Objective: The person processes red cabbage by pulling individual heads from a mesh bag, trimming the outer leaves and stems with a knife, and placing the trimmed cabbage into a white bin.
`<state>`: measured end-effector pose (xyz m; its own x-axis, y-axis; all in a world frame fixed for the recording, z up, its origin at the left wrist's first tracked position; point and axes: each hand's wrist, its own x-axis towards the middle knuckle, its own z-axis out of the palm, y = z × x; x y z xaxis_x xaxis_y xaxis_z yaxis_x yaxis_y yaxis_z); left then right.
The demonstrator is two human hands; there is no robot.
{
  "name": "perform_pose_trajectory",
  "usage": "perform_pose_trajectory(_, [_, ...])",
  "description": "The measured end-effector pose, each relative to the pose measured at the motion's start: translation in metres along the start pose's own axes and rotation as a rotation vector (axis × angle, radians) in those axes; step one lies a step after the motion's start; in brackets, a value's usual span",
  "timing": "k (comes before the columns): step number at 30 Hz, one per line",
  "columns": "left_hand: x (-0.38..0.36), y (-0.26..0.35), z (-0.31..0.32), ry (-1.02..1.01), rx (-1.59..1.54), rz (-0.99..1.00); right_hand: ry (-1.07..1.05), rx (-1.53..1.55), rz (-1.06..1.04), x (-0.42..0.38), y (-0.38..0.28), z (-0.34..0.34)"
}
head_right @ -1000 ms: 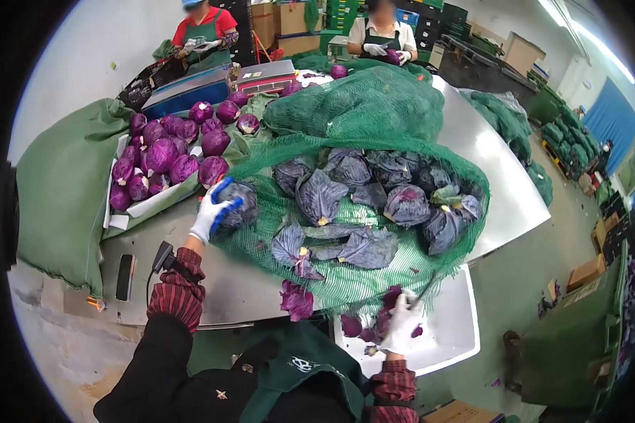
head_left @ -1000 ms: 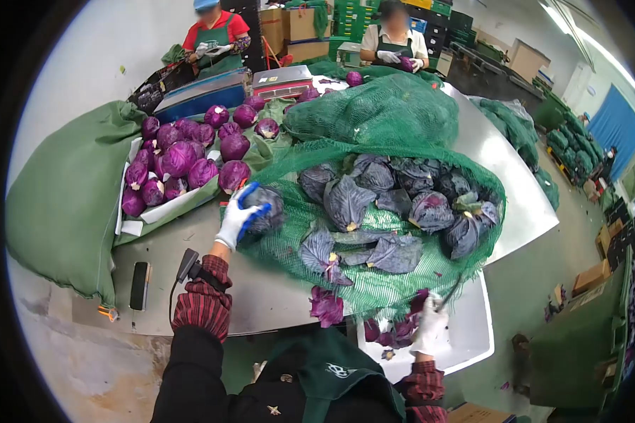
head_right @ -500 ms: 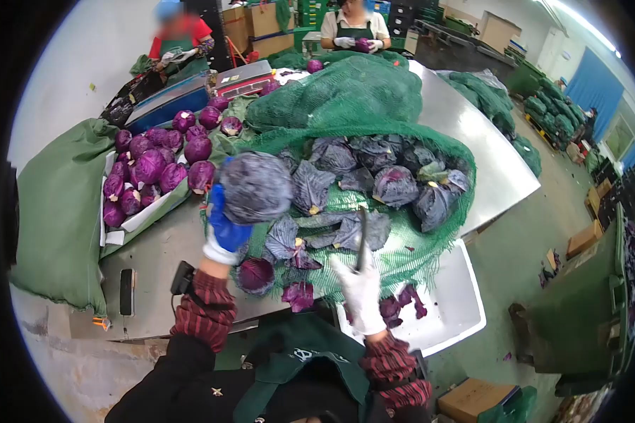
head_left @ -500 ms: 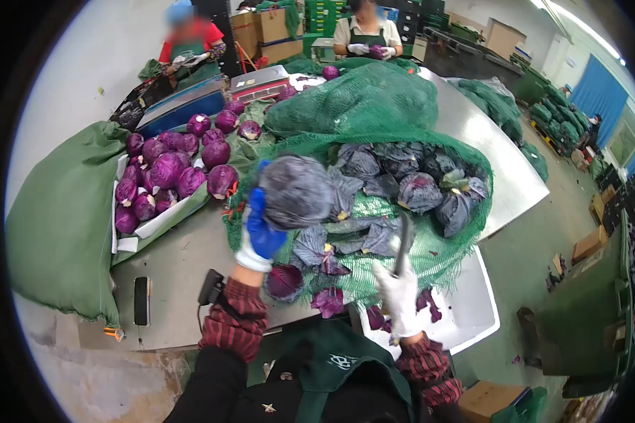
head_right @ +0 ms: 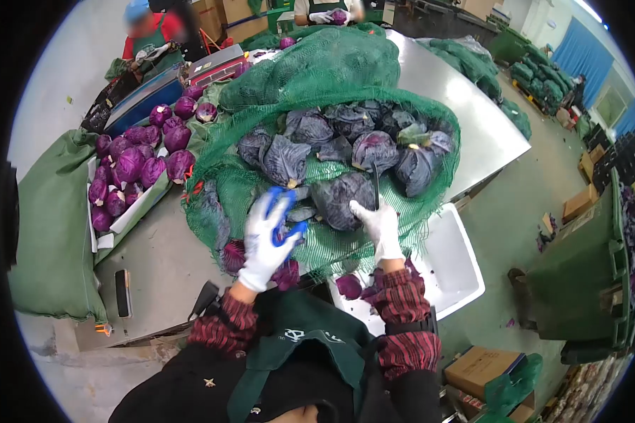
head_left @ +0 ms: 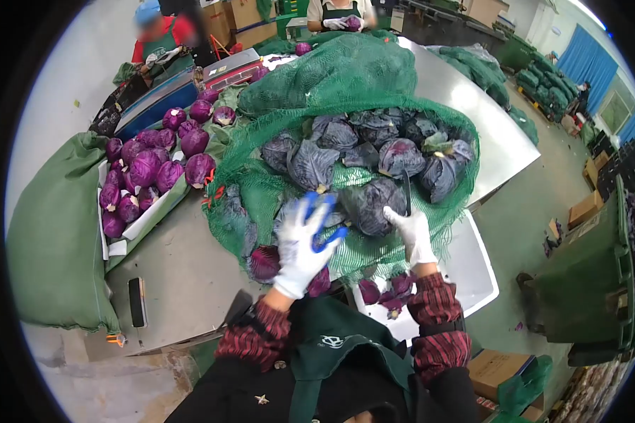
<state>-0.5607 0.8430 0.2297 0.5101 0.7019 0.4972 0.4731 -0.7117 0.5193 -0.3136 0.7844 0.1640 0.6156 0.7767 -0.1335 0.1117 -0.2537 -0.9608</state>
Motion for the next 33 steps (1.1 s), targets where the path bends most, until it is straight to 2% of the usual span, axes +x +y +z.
perform_pose_trajectory(2, [-0.029,-0.023,-0.009,0.040,0.269,-0.113,-0.013,0.006,0.047,-0.004,-0.023,-0.001])
perform_pose_trajectory(4, [-0.074,-0.050,0.007,-0.217,0.368,-0.309,-0.021,0.001,0.103,-0.001,-0.029,-0.005])
perform_pose_trajectory(6, [-0.100,-0.039,0.010,-0.355,0.563,-0.037,-0.057,0.018,0.136,0.001,-0.031,-0.007])
perform_pose_trajectory(8, [-0.126,-0.066,0.036,-0.215,0.345,0.167,-0.047,0.010,0.076,-0.001,-0.029,-0.006])
perform_pose_trajectory(10, [-0.136,-0.063,0.044,-0.107,0.225,0.259,-0.043,0.003,0.067,-0.007,-0.031,-0.006])
perform_pose_trajectory(12, [-0.137,-0.045,0.047,-0.134,0.159,0.413,-0.055,0.064,0.044,-0.003,-0.018,-0.007])
perform_pose_trajectory(16, [-0.125,0.012,0.059,-0.236,-0.079,0.657,-0.077,-0.110,0.033,0.004,-0.008,-0.008])
perform_pose_trajectory(18, [-0.112,0.027,0.079,-0.326,-0.049,0.724,-0.051,-0.170,-0.007,0.011,0.003,-0.007])
perform_pose_trajectory(20, [-0.096,0.040,0.112,-0.554,0.069,0.706,-0.073,-0.173,-0.054,0.013,0.008,-0.010])
perform_pose_trajectory(21, [-0.079,0.062,0.109,-0.706,0.120,0.661,-0.066,-0.088,-0.131,0.021,0.024,-0.006])
perform_pose_trajectory(22, [-0.080,0.061,0.119,-0.648,0.099,0.740,-0.068,-0.150,-0.177,0.022,0.025,-0.008])
perform_pose_trajectory(24, [-0.065,0.076,0.112,-0.876,0.043,0.713,-0.109,-0.213,-0.134,0.000,-0.005,-0.016])
perform_pose_trajectory(26, [-0.070,0.063,0.129,-0.566,-0.173,0.741,-0.077,-0.216,-0.166,0.001,0.003,-0.016])
perform_pose_trajectory(28, [-0.052,0.063,0.093,-0.356,-0.094,0.713,-0.082,-0.248,-0.076,-0.008,-0.008,-0.017])
perform_pose_trajectory(29, [-0.045,0.050,0.081,-0.322,-0.021,0.661,-0.096,-0.253,-0.087,-0.012,-0.013,-0.016])
perform_pose_trajectory(31, [-0.041,0.009,0.061,-0.268,0.145,0.580,-0.093,-0.151,0.026,-0.018,-0.019,-0.014])
perform_pose_trajectory(33, [-0.039,-0.051,0.039,-0.266,0.265,0.551,-0.103,-0.141,0.001,-0.014,-0.013,-0.014])
